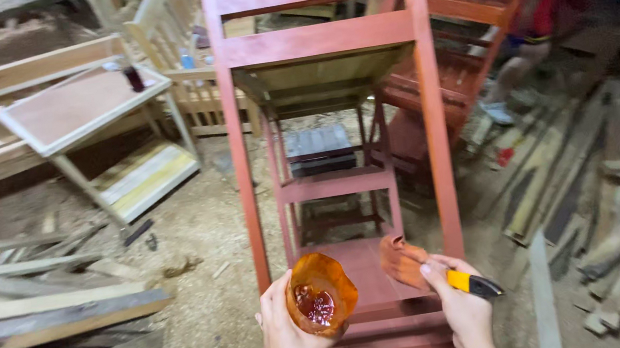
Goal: The person applies reddish-orange wood stain to a wooden chair frame, holding a container of stain in one hand and wiping the stain onto the chair rails, legs, and seat boards with a cloth-wrapped applicator. They move around the chair to coat different sides and parts of the frame.
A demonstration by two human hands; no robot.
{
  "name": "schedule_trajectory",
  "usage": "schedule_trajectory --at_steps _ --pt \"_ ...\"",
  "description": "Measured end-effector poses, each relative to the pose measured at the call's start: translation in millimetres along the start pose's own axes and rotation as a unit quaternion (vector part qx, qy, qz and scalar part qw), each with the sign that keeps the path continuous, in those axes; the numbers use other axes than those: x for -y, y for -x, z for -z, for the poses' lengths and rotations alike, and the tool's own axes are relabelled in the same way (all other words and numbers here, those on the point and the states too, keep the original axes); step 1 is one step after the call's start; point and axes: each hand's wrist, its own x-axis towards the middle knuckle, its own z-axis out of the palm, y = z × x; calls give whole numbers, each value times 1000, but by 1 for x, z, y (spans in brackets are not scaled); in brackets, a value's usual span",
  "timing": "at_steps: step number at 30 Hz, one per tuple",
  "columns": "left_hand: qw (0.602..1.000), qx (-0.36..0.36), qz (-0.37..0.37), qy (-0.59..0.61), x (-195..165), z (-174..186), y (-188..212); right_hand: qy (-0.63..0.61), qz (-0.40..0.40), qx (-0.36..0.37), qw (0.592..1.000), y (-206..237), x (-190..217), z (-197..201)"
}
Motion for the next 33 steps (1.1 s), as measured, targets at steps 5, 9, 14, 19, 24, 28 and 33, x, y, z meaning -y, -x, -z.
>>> schedule_trajectory --at_steps 5,9,14,19,24,28,33 --pt "998 -28 46 23 7 34 -1 -85 19 34 996 1 24 -41" --pt "998 -40 46 -33 18 58 -7 -111 33 76 990 10 53 -83" --pt "996 -48 49 -50 43 90 -21 -115 -52 60 990 32 75 -132" --pt "995 -58 68 -53 84 128 -46 -137 43 72 987 52 71 -178" --pt "996 -9 60 -61 135 178 -82 -173 -11 14 985 86 72 -235" --pt "995 35 71 -64 172 221 -109 -209 -97 -27 973 119 78 -300" --pt "989 78 100 -76 212 260 -141 -273 11 16 962 142 71 -379"
